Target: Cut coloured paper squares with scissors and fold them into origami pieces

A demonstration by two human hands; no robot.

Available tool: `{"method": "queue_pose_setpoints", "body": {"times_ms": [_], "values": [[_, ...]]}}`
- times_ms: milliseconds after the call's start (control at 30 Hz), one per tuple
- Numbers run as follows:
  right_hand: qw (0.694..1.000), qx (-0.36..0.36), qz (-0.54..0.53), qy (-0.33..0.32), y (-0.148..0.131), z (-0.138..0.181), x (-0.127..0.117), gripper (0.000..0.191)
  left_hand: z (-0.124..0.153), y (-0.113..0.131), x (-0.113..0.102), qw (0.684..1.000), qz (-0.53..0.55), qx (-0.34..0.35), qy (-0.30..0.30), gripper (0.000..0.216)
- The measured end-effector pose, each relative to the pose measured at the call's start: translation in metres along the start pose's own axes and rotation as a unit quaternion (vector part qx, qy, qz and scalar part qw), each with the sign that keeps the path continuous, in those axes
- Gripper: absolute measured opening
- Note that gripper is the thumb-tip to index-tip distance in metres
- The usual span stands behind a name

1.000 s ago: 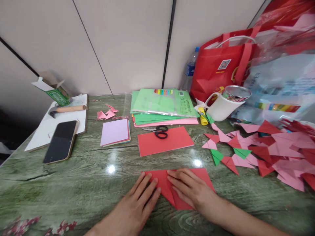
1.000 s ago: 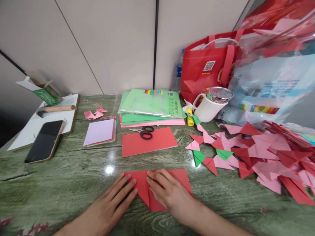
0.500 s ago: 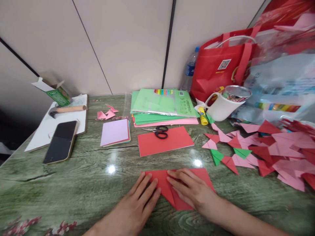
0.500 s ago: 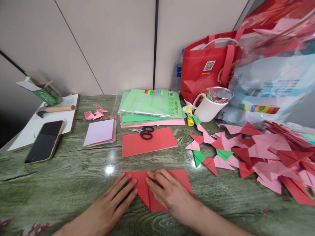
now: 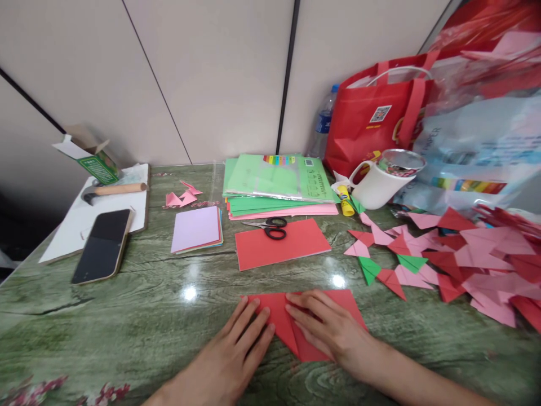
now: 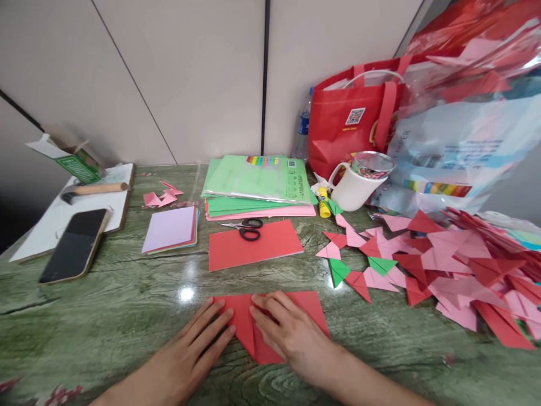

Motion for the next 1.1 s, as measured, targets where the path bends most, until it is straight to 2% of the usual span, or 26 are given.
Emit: {"method": "queue_pose_setpoints", "body": {"times_ms": [333,767,1100], "values": [[0.999,-0.003,0.033,0.022,-0.0017,0.0005,-0.0036,0.034,-0.0001,-0.0015,-0.0008,1.0,0.012,0.003,0.007,0.073],[1.0,0.003,0.027,-0.015,0.0026,0.0033,0.0038,0.034,-0.0018,-0.0017,0.0001,1.0,0.023,-0.003,0.006,0.07],[0.999,-0.003,0.049,0.01,-0.0005,0.0017,0.0025,0.032,-0.0041,0.0001,-0.0048,1.0,-0.012,0.018,0.012,0.065]]}}
Point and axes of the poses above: each hand's wrist, its own z-axis away from the middle knuckle, its own x-axis out of the palm, y = z × x, the point moved 6 cm from there along -z, towards the middle knuckle, and after that the axes turned 13 degrees about -y, right-handed, at the moved point
